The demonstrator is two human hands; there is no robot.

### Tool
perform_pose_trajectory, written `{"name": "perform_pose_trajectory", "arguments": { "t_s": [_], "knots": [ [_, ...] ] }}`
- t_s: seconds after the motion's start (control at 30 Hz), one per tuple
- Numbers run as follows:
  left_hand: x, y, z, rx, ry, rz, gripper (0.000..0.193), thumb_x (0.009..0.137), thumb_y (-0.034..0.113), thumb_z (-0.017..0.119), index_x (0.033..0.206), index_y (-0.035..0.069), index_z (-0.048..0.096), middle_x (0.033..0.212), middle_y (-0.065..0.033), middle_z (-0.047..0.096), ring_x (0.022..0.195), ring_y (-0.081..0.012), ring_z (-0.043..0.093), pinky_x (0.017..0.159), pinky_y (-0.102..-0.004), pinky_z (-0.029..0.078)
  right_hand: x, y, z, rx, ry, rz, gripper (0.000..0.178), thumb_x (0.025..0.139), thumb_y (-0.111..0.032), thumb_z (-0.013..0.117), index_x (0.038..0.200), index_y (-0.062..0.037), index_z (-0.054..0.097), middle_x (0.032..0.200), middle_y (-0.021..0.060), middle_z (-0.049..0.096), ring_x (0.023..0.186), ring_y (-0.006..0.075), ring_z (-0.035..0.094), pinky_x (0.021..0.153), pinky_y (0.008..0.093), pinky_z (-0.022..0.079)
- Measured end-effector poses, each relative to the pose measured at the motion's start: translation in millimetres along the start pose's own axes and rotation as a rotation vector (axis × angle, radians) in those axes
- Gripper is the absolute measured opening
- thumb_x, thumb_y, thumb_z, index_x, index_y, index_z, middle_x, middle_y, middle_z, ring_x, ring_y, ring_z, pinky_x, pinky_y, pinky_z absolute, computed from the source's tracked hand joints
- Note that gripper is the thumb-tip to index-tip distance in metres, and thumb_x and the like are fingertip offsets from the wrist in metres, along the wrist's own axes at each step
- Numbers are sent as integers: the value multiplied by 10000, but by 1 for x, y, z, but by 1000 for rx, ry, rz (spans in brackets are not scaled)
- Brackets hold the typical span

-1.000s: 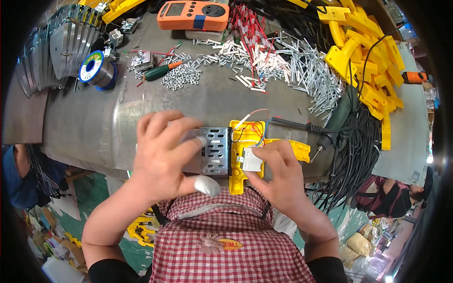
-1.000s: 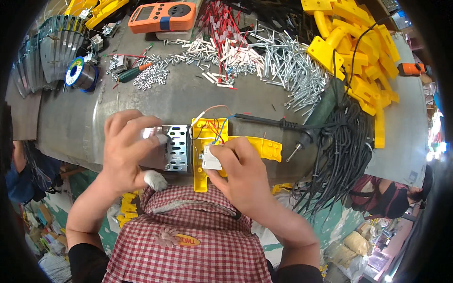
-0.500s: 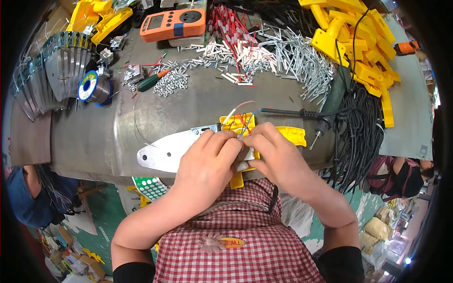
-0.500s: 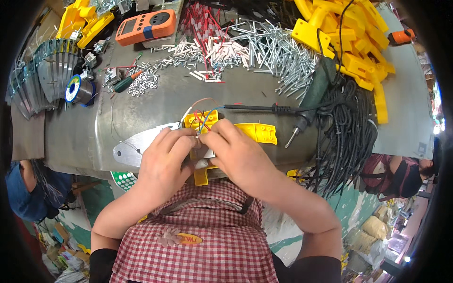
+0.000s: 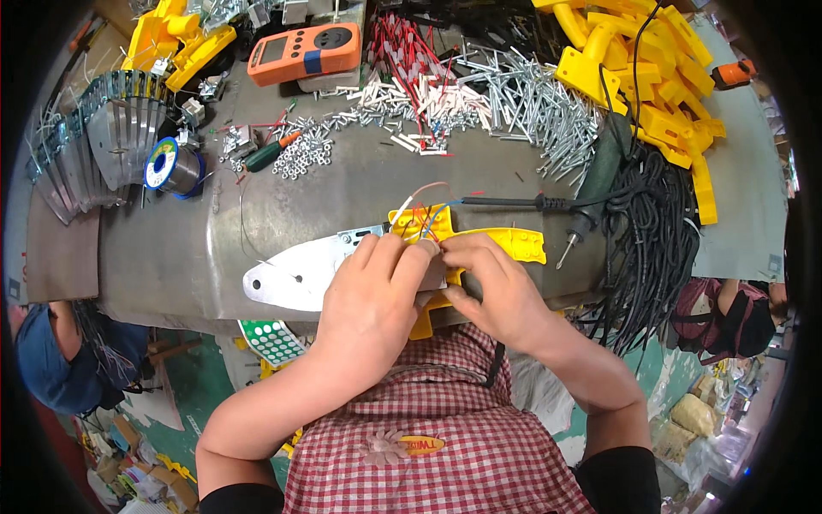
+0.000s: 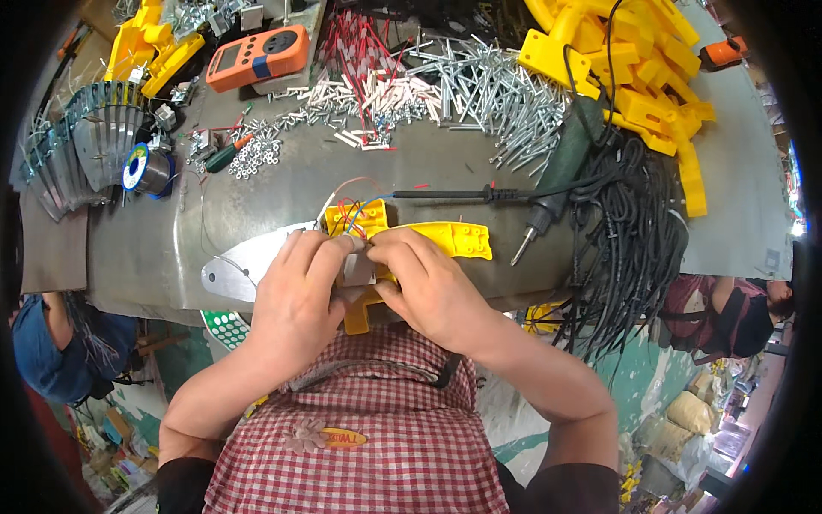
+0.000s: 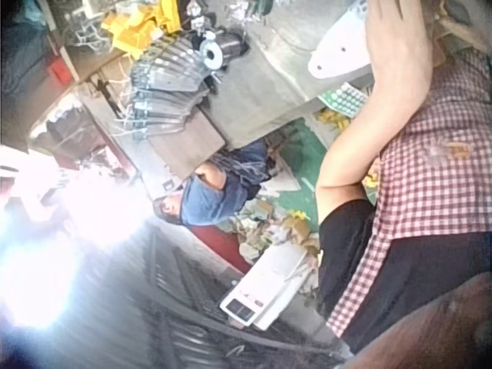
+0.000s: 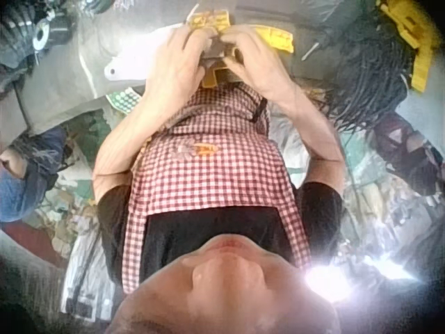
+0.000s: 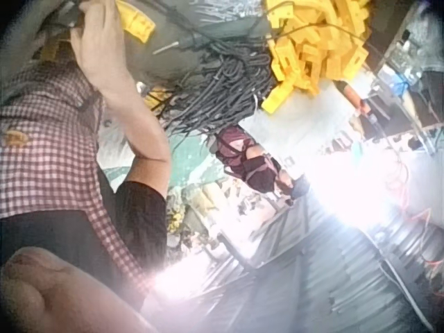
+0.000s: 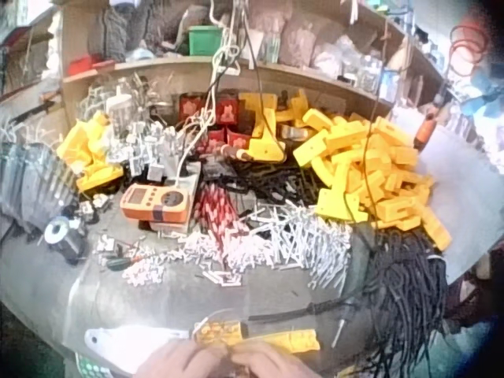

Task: Soldering components and assembling the yellow plastic housing of a handheld electronic device.

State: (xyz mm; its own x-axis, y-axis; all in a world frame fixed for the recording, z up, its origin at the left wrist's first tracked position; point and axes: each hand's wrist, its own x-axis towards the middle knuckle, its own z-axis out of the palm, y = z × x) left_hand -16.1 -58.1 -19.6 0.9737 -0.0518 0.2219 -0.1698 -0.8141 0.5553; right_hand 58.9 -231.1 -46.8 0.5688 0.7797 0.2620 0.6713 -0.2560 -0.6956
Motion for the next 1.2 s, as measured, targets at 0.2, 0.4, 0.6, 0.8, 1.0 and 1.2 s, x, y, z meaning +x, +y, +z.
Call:
{"name": "perform_pose_trajectory", "arguments": {
  "t_s": [0.2,0.4,0.6,0.8,1.0,1.2],
  "knots": [
    [-2,2,3,68,-13,25,588,589,-46,656,1156,48,533,948,-131,512,874,-330,536,722,-402,480,-6,3,-3,86,37,30,581,701,32,694,1221,-34,443,1141,162,525,995,346,562,836,402,475],
    [-4,-5,6,136,-11,140,496,695,35,624,1185,53,544,908,-136,489,799,-279,518,666,-379,467,16,-6,-34,249,-9,189,413,795,9,625,1190,-41,516,1091,129,564,924,293,592,786,363,492],
    [4,10,-4,191,-130,67,485,721,38,586,1204,50,533,882,-129,452,805,-276,511,659,-361,464,72,-4,-40,-204,56,-228,259,736,-84,604,990,-87,656,951,59,602,987,223,542,850,353,402],
    [-1,5,-2,144,-149,76,511,708,15,585,1213,70,528,900,-135,452,801,-289,507,656,-376,465,106,17,-40,-147,-285,-306,183,751,-106,626,930,-93,665,855,41,546,906,241,524,831,367,383],
    [-10,0,8,75,-18,83,525,682,-17,600,1194,90,551,971,-155,487,798,-287,508,649,-367,470,77,32,-40,-126,-319,-216,198,733,-69,610,928,-87,637,873,54,511,937,243,496,823,382,375],
    [-1,4,10,113,-22,92,503,681,3,610,1173,96,558,980,-148,516,807,-279,516,643,-355,477,31,17,-34,-218,-156,-130,207,764,-106,582,960,-43,604,1012,82,548,1049,251,479,883,411,371]
  ]
}}
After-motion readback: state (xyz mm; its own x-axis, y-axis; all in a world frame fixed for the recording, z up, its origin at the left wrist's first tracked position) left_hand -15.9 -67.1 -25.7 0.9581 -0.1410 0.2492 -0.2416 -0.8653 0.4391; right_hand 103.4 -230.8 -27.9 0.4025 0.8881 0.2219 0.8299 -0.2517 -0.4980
